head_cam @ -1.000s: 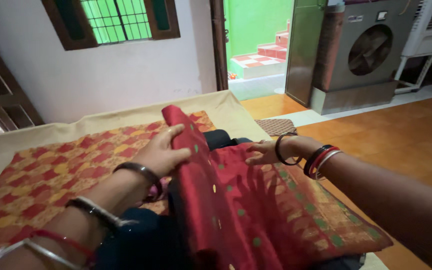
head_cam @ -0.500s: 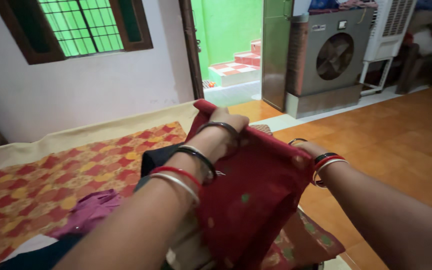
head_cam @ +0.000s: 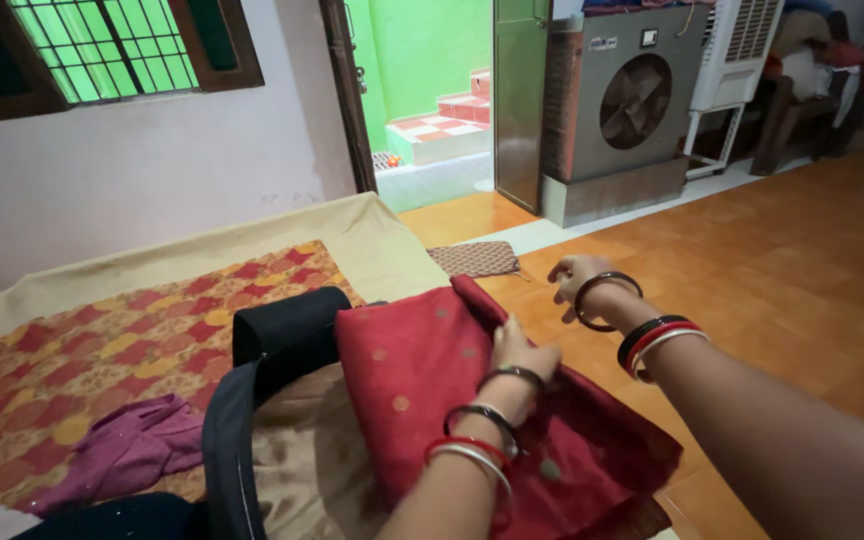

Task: The person folds a red patterned saree and places it into a black duffel bag on a bed. The person then folds a pink cloth and places it into the same bag.

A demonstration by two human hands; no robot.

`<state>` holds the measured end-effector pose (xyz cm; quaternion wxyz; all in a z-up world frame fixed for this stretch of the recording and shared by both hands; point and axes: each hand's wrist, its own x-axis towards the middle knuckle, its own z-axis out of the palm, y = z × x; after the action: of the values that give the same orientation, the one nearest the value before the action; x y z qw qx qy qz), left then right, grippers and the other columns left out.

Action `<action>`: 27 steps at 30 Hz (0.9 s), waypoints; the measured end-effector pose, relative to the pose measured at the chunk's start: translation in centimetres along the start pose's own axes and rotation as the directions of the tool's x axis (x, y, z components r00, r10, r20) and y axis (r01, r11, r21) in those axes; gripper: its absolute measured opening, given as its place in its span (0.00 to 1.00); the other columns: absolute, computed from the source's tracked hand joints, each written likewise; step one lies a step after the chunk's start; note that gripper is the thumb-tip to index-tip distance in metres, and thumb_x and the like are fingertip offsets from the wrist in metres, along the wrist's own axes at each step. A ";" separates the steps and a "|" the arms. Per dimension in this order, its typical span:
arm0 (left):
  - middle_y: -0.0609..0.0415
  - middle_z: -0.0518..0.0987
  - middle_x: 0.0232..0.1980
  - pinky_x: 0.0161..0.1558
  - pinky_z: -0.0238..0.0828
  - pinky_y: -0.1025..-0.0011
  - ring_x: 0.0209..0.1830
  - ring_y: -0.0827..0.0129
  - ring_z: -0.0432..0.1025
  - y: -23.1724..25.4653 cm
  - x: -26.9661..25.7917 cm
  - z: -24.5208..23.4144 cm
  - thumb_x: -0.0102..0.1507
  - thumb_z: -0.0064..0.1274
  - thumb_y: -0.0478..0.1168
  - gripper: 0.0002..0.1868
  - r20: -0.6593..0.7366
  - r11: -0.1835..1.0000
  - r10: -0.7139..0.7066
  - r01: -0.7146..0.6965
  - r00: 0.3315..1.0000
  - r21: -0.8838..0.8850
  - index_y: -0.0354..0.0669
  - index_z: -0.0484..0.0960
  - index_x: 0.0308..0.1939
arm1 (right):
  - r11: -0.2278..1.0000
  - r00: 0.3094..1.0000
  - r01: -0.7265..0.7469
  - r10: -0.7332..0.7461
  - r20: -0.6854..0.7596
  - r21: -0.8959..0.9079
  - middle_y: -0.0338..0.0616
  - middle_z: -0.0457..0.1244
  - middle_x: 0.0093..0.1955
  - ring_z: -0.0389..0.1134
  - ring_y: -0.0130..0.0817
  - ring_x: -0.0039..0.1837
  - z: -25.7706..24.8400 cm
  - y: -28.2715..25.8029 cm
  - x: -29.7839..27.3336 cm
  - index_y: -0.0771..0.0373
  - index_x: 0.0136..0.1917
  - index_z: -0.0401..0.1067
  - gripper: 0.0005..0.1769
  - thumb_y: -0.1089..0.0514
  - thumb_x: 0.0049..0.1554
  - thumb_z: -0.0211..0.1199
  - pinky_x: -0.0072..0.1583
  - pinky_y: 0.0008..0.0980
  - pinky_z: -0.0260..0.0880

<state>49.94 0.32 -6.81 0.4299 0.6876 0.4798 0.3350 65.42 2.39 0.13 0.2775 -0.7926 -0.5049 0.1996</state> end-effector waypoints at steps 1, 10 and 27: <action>0.44 0.61 0.74 0.58 0.75 0.64 0.67 0.52 0.66 -0.7 -0.2 0.6 0.53 0.62 0.44 0.52 0.022 0.999 -0.024 0.025 0.999 -0.036 0.43 0.52 0.77 | 0.999 1.000 0.016 -0.016 0.000 -0.043 0.47 0.75 0.49 0.78 0.38 0.41 0.2 0.0 -0.1 0.57 0.63 0.74 0.19 0.57 0.65 0.47 0.48 0.36 0.77; 0.43 0.73 0.70 0.65 0.67 0.64 0.66 0.56 0.72 -2.9 0.2 -3.1 0.57 0.54 0.60 0.44 0.208 0.936 0.221 -0.267 0.953 0.228 0.45 0.66 0.73 | 0.912 0.970 0.220 -0.167 0.178 -0.345 0.45 0.73 0.50 0.77 0.35 0.42 2.7 -1.2 0.2 0.54 0.63 0.75 0.19 0.48 0.63 0.54 0.53 0.37 0.76; 0.40 0.73 0.71 0.71 0.69 0.53 0.71 0.49 0.70 -12.6 -2.6 -16.3 0.50 0.71 0.59 0.56 -0.304 0.936 -0.329 0.265 0.894 -0.233 0.35 0.62 0.72 | 0.729 0.763 0.309 0.193 0.617 -0.610 0.38 0.57 0.77 0.60 0.46 0.76 5.3 -0.2 -2.8 0.27 0.81 0.47 0.41 0.30 0.59 0.56 0.67 0.52 0.68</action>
<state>30.17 4.37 -11.84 0.4493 0.4947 0.6131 0.4214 60.98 1.14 -3.70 -0.2168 -0.7014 -0.6314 0.2497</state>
